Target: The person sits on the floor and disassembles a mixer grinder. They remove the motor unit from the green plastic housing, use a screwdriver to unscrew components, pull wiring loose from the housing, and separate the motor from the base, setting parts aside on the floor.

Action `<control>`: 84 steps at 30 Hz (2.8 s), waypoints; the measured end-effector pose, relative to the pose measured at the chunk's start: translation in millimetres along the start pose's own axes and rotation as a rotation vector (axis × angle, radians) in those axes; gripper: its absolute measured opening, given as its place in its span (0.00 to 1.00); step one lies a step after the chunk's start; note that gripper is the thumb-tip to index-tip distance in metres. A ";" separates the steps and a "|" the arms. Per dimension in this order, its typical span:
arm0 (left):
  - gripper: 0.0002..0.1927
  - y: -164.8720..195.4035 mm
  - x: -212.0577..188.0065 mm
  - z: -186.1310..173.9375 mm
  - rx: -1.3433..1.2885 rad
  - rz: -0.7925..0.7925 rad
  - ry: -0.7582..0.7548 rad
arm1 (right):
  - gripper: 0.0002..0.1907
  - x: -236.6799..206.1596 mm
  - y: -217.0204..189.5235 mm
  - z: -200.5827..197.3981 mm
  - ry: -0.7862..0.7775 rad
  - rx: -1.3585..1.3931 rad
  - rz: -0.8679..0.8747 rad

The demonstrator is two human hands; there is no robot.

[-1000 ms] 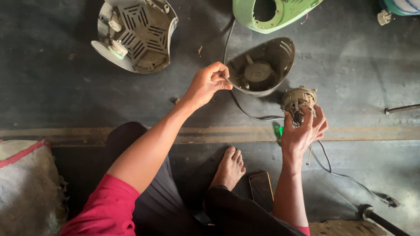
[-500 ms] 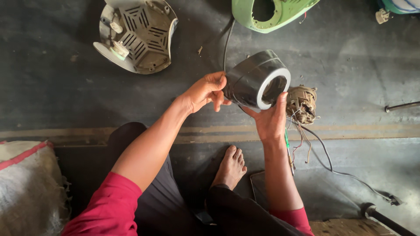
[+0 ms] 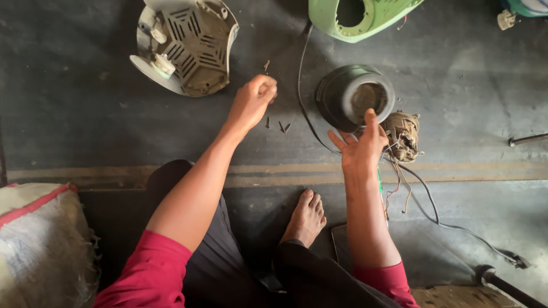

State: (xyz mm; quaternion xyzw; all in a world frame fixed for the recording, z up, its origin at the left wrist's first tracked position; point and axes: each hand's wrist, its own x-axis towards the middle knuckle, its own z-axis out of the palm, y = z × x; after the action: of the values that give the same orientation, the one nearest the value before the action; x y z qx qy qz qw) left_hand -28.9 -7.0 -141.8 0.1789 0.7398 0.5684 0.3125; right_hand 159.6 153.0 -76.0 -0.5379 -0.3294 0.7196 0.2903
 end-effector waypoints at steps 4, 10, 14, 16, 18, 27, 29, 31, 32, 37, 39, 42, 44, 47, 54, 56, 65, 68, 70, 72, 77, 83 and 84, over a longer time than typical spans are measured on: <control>0.10 -0.3 -0.2 0.2 0.230 -0.043 0.059 | 0.28 5.1 5.4 2.3 -0.120 -0.035 0.070; 0.08 3.1 -4.2 5.1 0.387 -0.008 0.050 | 0.33 2.2 16.2 9.7 -0.185 0.097 0.127; 0.07 5.8 -8.1 1.4 0.474 0.026 0.033 | 0.31 1.3 17.4 13.0 -0.150 0.263 0.211; 0.06 4.8 -10.9 1.2 0.494 0.085 0.009 | 0.31 0.5 18.5 14.5 -0.207 0.313 0.180; 0.06 1.9 -14.7 -0.3 0.500 0.172 -0.029 | 0.31 0.9 19.2 15.9 -0.168 0.215 0.126; 0.23 -11.6 -31.1 28.1 0.674 0.269 -0.235 | 0.32 -1.8 20.5 6.8 -0.191 0.078 0.095; 0.17 -15.0 -38.1 41.0 0.689 0.329 -0.257 | 0.32 -2.2 21.0 5.9 -0.198 0.075 0.092; 0.13 -17.2 -45.4 54.5 0.746 0.399 -0.261 | 0.33 -2.4 21.4 5.4 -0.219 0.080 0.088; 0.11 -18.2 -47.2 61.3 0.795 0.443 -0.252 | 0.33 -2.2 21.5 5.4 -0.216 0.078 0.091; 0.07 -24.4 -48.5 69.8 0.796 0.417 -0.219 | 0.32 -1.6 21.7 4.4 -0.188 0.081 0.095; 0.07 -24.7 -47.0 68.9 0.826 0.362 -0.211 | 0.31 -1.1 21.7 3.1 -0.193 0.073 0.100; 0.09 -22.6 -43.8 68.4 0.942 0.370 -0.139 | 0.30 0.6 22.5 1.6 -0.196 0.078 0.105; 0.11 -21.8 -41.2 70.0 0.999 0.328 -0.136 | 0.28 1.3 22.3 1.7 -0.200 0.089 0.102; 0.12 -21.6 -40.9 71.9 1.018 0.277 -0.150 | 0.26 2.9 21.1 1.7 -0.209 0.102 0.075; 0.18 -22.0 -42.7 71.5 0.961 0.223 -0.232 | 0.27 1.2 7.9 9.1 -0.265 -0.051 0.045; 0.15 -22.4 -42.9 70.5 0.946 0.255 -0.232 | 0.31 2.1 7.6 21.4 -0.322 -0.036 0.156; 0.18 -26.0 -42.0 63.5 0.916 0.398 -0.172 | 0.42 -0.4 -14.9 125.5 -0.587 0.245 0.409; 0.14 -17.3 -39.8 57.4 0.834 0.308 -0.214 | 0.37 -4.6 -20.9 132.6 -0.716 0.081 0.266; 0.09 -7.1 -37.2 49.2 0.766 0.271 -0.197 | 0.34 -6.0 -16.5 122.0 -0.786 -0.001 0.104; 0.05 2.3 -31.7 38.3 0.707 0.307 -0.102 | 0.28 -1.5 -10.7 105.7 -0.646 -0.119 0.061; 0.24 8.6 3.9 7.5 0.873 0.656 0.274 | 0.19 0.2 18.1 62.0 -0.362 -0.339 -0.006; 0.14 -2.0 9.9 6.1 0.886 0.477 0.177 | 0.18 -15.7 40.6 32.4 -0.332 -0.436 0.091; 0.08 -2.7 9.1 7.3 0.908 0.385 0.104 | 0.18 -18.1 43.2 31.5 -0.335 -0.452 0.086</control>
State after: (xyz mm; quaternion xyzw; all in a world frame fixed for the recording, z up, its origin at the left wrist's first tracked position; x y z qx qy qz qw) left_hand -30.5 3.3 -147.9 0.4018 0.8809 0.2442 0.0547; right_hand 131.0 107.4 -92.9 -0.4759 -0.5017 0.7186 0.0735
